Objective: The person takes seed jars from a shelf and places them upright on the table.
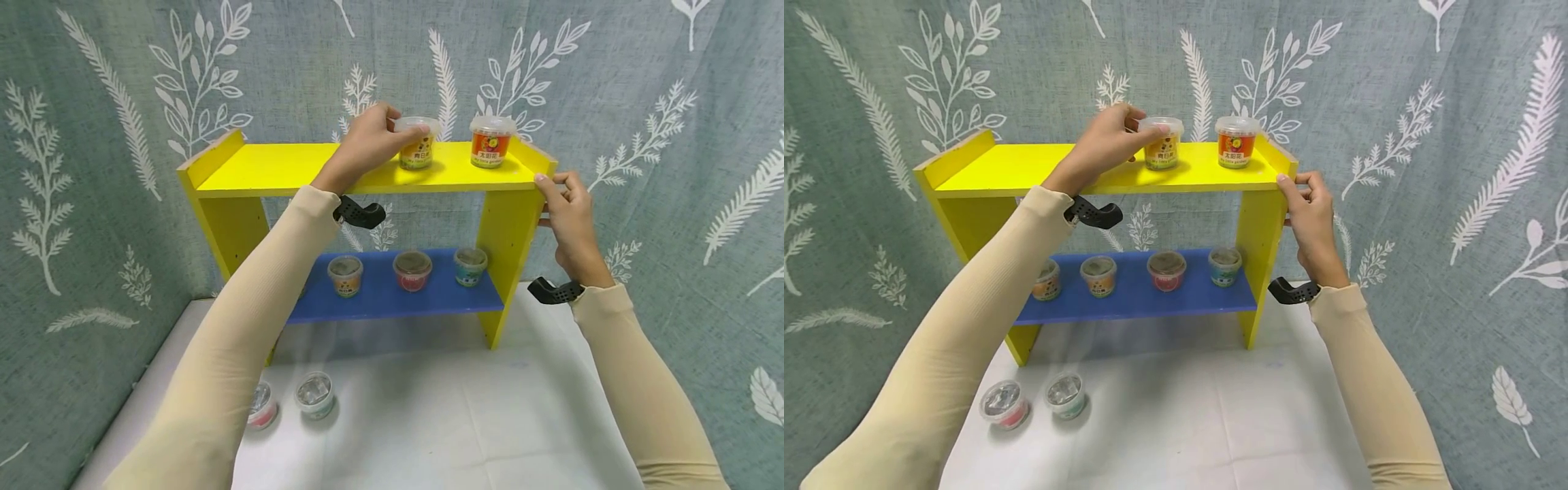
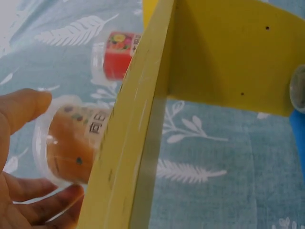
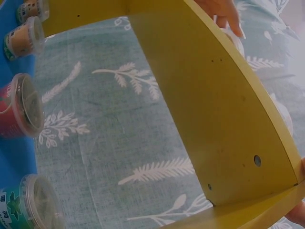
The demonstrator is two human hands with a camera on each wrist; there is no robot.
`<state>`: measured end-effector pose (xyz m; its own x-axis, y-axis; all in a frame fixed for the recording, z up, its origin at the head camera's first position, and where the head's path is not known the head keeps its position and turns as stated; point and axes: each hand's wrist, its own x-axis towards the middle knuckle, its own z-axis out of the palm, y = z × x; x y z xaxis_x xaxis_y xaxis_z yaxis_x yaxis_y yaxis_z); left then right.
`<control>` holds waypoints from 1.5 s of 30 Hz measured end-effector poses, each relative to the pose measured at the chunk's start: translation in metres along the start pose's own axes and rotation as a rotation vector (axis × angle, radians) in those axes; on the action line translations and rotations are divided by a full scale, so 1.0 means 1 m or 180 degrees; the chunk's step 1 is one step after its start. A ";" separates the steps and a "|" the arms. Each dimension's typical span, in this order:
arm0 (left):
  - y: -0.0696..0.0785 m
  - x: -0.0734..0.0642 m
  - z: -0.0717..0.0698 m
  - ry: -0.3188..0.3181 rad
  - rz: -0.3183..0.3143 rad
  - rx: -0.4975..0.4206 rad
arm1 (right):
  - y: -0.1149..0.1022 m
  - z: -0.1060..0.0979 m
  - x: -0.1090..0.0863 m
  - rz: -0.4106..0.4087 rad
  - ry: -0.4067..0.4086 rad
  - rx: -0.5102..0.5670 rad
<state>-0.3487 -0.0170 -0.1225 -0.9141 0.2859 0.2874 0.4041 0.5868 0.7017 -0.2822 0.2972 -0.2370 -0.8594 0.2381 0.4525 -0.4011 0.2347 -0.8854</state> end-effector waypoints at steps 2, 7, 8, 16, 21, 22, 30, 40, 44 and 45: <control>0.002 0.001 0.001 0.0004 0.0004 -0.0012 | 0.000 0.000 0.001 -0.0018 0.0007 -0.0006; 0.003 0.002 0.003 0.0003 -0.0023 -0.0049 | -0.001 0.001 0.001 -0.0046 -0.0014 0.0003; 0.003 0.003 0.003 -0.0005 -0.0018 -0.0055 | -0.001 0.001 0.001 -0.0039 -0.0023 0.0018; 0.001 0.004 0.006 -0.0083 -0.0067 -0.0281 | 0.001 0.000 -0.001 -0.0020 -0.0045 0.0047; 0.002 0.000 0.003 -0.0031 -0.0146 -0.0348 | 0.002 0.000 0.000 -0.0042 -0.0042 0.0050; 0.002 0.000 0.003 -0.0014 -0.0132 -0.0354 | 0.002 0.000 0.000 -0.0046 -0.0034 0.0051; -0.002 -0.004 0.001 -0.0016 -0.0003 -0.0536 | 0.001 0.000 -0.002 -0.0032 -0.0020 0.0066; 0.000 -0.022 -0.004 -0.0021 0.0309 -0.0631 | 0.003 0.001 -0.002 -0.0036 0.0023 0.0049; 0.003 -0.030 -0.007 0.0029 0.0396 -0.0534 | 0.002 0.002 -0.001 -0.0024 0.0037 0.0051; 0.004 -0.032 -0.008 0.0031 0.0416 -0.0508 | 0.002 0.002 -0.001 -0.0021 0.0042 0.0043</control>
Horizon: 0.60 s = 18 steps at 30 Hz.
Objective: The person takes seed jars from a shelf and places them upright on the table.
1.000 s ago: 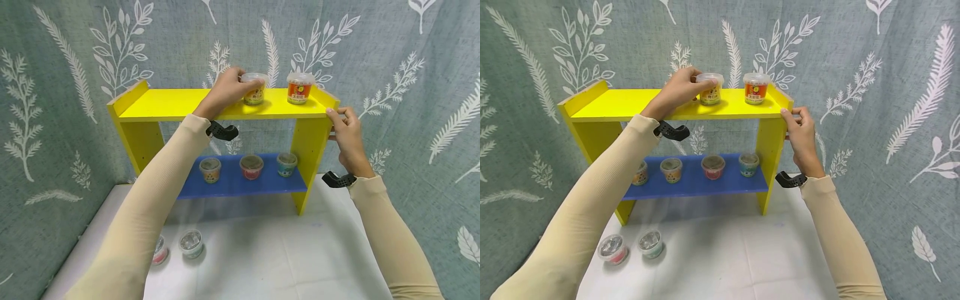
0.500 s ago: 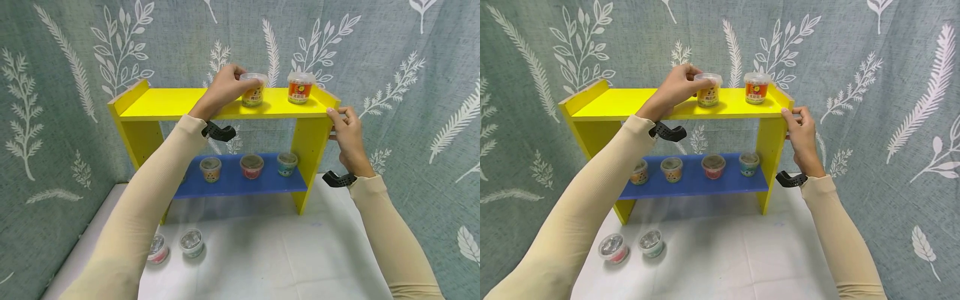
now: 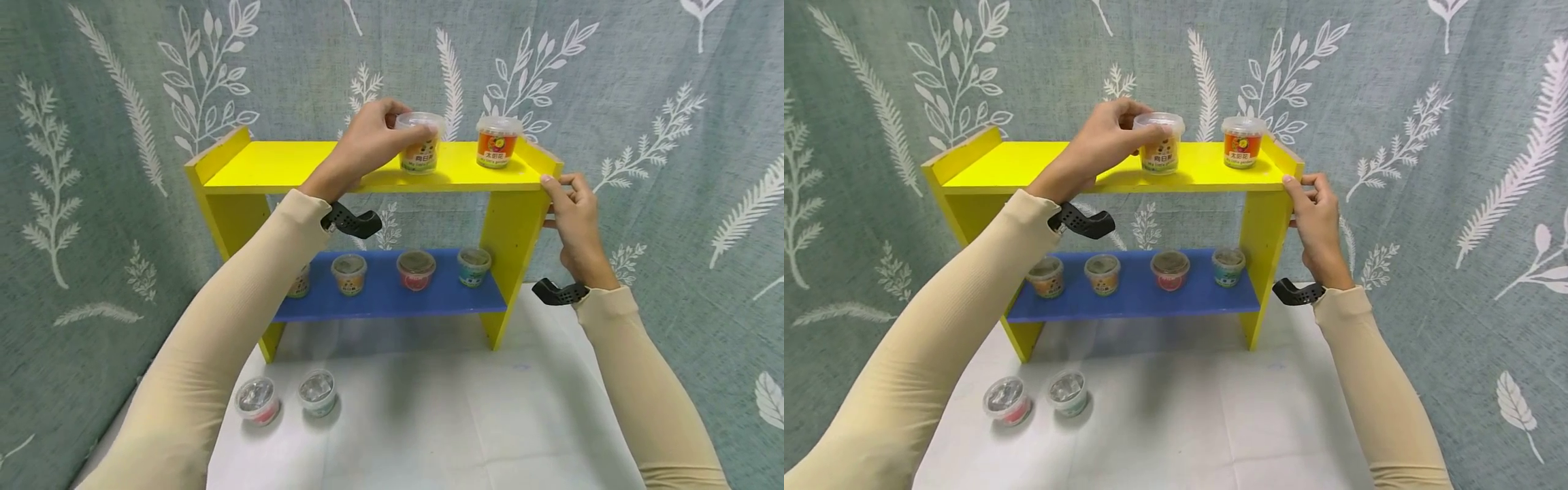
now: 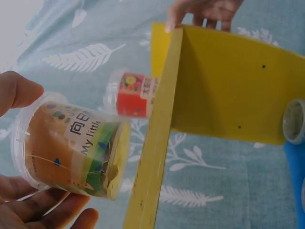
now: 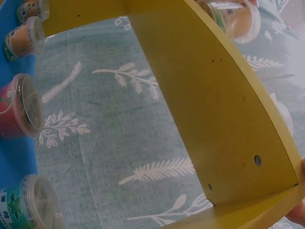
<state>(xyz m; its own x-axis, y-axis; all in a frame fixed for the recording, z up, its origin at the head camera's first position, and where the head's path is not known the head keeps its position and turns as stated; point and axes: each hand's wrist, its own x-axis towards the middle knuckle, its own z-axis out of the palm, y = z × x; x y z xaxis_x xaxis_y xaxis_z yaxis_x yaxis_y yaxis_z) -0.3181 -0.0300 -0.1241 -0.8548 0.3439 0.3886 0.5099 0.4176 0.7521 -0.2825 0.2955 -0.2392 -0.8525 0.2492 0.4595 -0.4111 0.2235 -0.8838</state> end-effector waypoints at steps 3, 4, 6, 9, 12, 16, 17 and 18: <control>0.001 -0.007 -0.002 -0.0022 0.0073 0.0083 | -0.001 0.001 0.000 0.0004 0.0011 -0.0075; 0.001 -0.009 -0.003 -0.0036 0.0089 0.0104 | -0.001 0.001 -0.001 0.0008 0.0011 -0.0098; 0.000 -0.013 -0.004 -0.0073 0.0132 0.0096 | -0.002 0.001 -0.001 0.0010 0.0008 -0.0145; -0.001 -0.019 -0.006 -0.0100 0.0187 0.0060 | -0.001 0.001 -0.002 0.0017 -0.0002 -0.0179; -0.002 -0.023 -0.008 -0.0091 0.0219 0.0012 | -0.001 0.002 -0.002 0.0039 -0.0019 -0.0155; -0.003 -0.029 -0.011 -0.0078 0.0219 -0.0034 | 0.000 0.001 -0.002 0.0058 -0.0022 -0.0084; -0.003 -0.030 -0.011 -0.0079 0.0227 -0.0038 | -0.001 0.001 -0.001 0.0051 -0.0014 -0.0070; -0.002 -0.031 -0.012 -0.0083 0.0233 -0.0040 | -0.001 0.000 -0.001 0.0044 -0.0006 -0.0058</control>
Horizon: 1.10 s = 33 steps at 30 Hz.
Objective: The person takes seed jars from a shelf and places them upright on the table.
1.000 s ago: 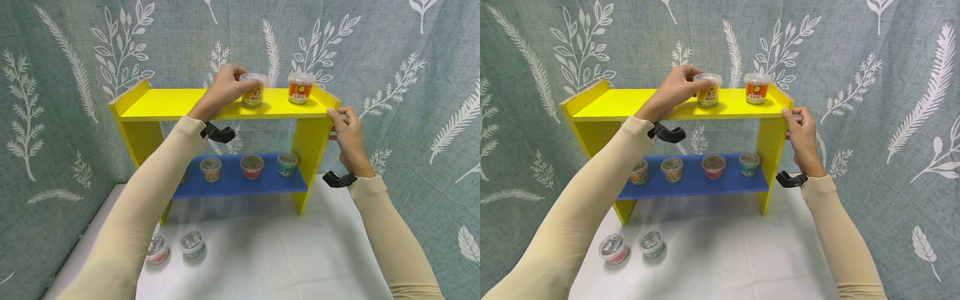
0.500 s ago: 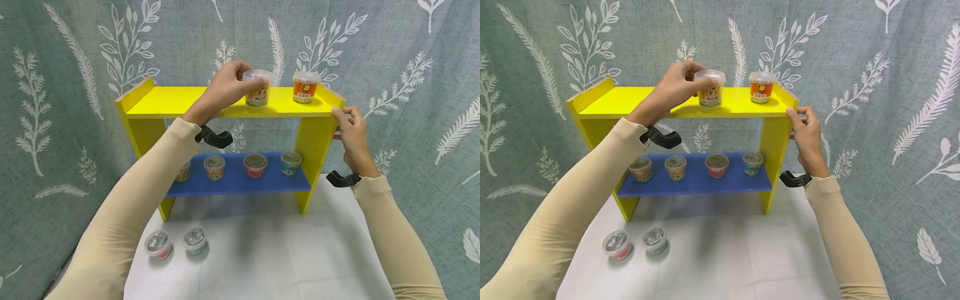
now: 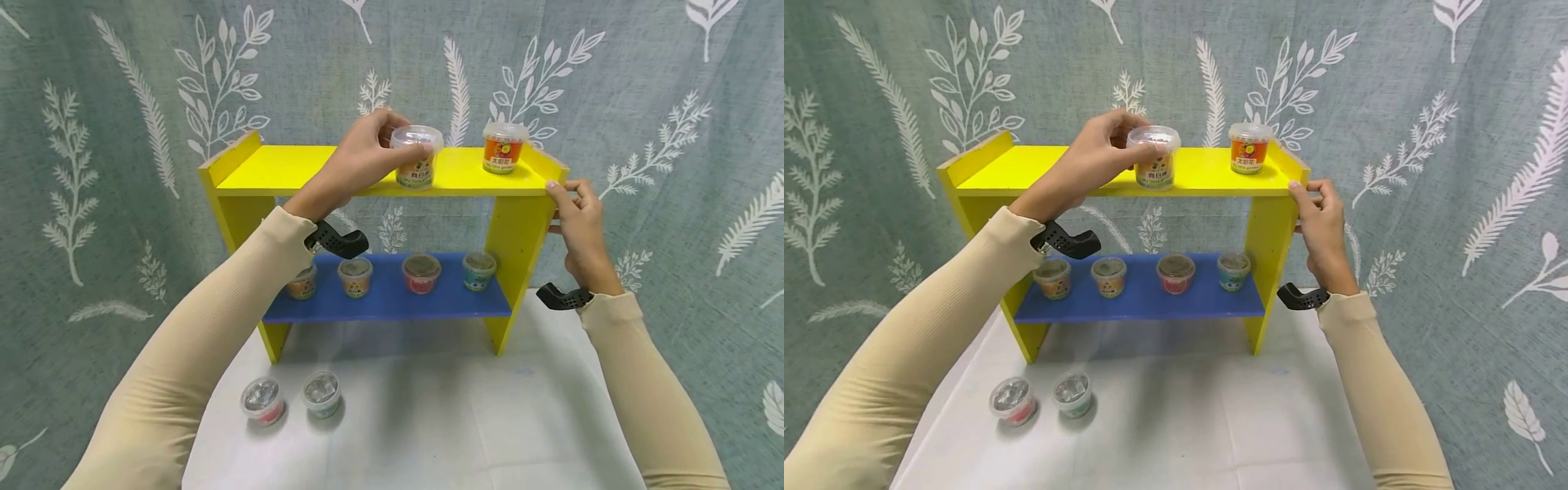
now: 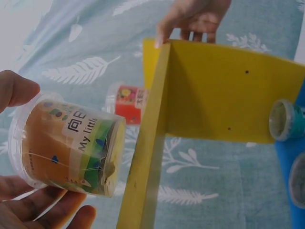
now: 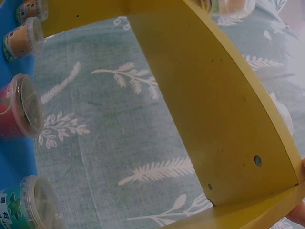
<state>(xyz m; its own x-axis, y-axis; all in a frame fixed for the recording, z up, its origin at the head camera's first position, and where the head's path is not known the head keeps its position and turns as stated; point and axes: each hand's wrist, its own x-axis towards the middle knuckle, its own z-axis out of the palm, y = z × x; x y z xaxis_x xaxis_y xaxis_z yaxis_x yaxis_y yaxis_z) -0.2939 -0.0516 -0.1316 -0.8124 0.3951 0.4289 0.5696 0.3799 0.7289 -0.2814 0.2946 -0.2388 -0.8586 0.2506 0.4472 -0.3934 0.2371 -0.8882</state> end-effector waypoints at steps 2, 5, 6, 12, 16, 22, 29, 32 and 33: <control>0.000 -0.003 0.000 -0.0015 0.0008 -0.0010 | 0.000 0.000 0.000 -0.0012 0.0008 0.0016; 0.001 -0.007 -0.001 -0.0039 0.0021 -0.0020 | 0.000 0.000 0.000 -0.0027 0.0021 0.0022; 0.001 -0.008 -0.001 -0.0046 0.0024 -0.0031 | 0.000 0.000 0.000 -0.0028 0.0026 0.0024; 0.002 -0.017 0.002 -0.0097 0.0104 -0.0110 | -0.001 0.000 -0.001 -0.0034 0.0028 0.0017; 0.000 -0.023 0.004 -0.0151 0.0174 -0.0098 | 0.000 -0.001 -0.001 -0.0022 -0.0014 0.0119; -0.005 -0.034 0.005 -0.0180 0.0125 -0.0045 | 0.001 0.000 -0.001 -0.0027 -0.0025 0.0131; -0.012 -0.047 0.008 -0.0297 0.0089 -0.0074 | 0.001 0.001 0.000 -0.0031 0.0000 0.0056; -0.015 -0.053 0.010 -0.0335 0.0093 -0.0062 | 0.001 0.001 0.000 -0.0041 -0.0005 0.0029; -0.016 -0.055 0.011 -0.0347 0.0098 -0.0044 | 0.001 0.001 0.000 -0.0040 -0.0007 0.0016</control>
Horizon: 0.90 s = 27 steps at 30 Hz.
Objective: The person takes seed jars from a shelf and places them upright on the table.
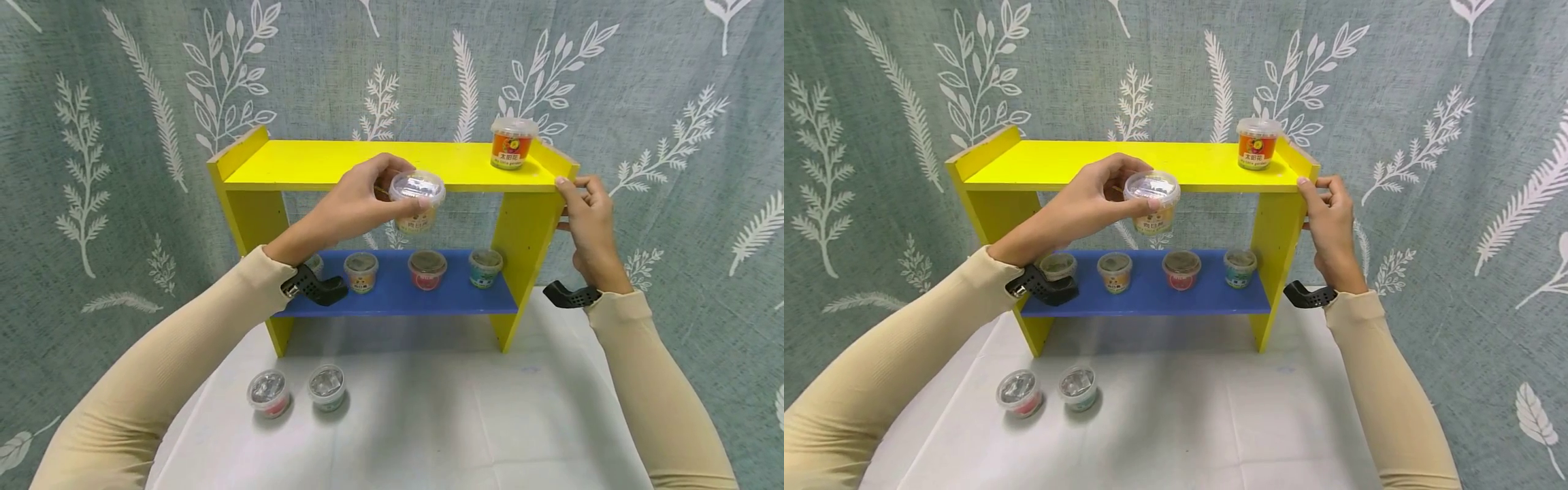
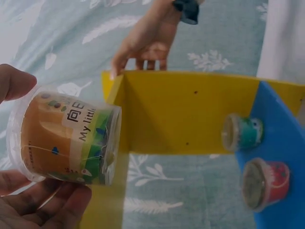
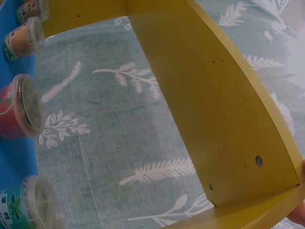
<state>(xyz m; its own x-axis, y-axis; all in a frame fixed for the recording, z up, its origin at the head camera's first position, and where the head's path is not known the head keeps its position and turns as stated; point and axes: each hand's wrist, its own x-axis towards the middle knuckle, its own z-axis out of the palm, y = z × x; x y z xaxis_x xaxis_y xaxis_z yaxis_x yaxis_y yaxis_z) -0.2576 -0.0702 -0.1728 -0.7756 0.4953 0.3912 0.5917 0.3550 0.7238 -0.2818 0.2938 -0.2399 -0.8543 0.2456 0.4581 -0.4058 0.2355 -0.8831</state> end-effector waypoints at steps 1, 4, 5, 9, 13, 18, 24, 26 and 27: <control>-0.001 -0.002 0.001 -0.0010 -0.0009 0.0012 | 0.000 0.000 0.000 0.0001 -0.0001 -0.0008; -0.007 -0.007 0.004 -0.0058 -0.0005 0.0045 | 0.000 0.000 0.000 0.0005 0.0007 -0.0061; -0.009 -0.009 0.006 -0.0073 -0.0003 0.0052 | 0.000 0.000 0.000 0.0006 0.0011 -0.0080; -0.017 -0.014 0.009 -0.0130 0.0024 0.0026 | 0.001 0.001 0.000 -0.0004 0.0025 -0.0099; -0.025 -0.020 0.011 -0.0176 0.0019 0.0031 | 0.001 0.001 0.000 0.0004 0.0041 -0.0104; -0.035 -0.027 0.015 -0.0245 -0.0032 0.0077 | 0.000 0.000 0.000 0.0027 0.0051 -0.0149; -0.047 -0.036 0.020 -0.0331 0.0010 0.0075 | -0.002 0.001 -0.002 0.0021 0.0030 -0.0145; -0.050 -0.039 0.022 -0.0344 0.0029 0.0068 | -0.002 0.001 -0.002 0.0023 0.0031 -0.0124; -0.051 -0.041 0.023 -0.0350 0.0030 0.0062 | -0.002 0.001 -0.001 0.0023 0.0030 -0.0120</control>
<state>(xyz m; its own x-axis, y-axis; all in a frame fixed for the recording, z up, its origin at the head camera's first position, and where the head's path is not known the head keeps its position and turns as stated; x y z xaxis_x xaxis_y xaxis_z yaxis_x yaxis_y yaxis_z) -0.2508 -0.0906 -0.2383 -0.7419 0.5824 0.3323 0.6038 0.3648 0.7088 -0.2801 0.2918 -0.2389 -0.8541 0.2562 0.4527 -0.3869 0.2689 -0.8820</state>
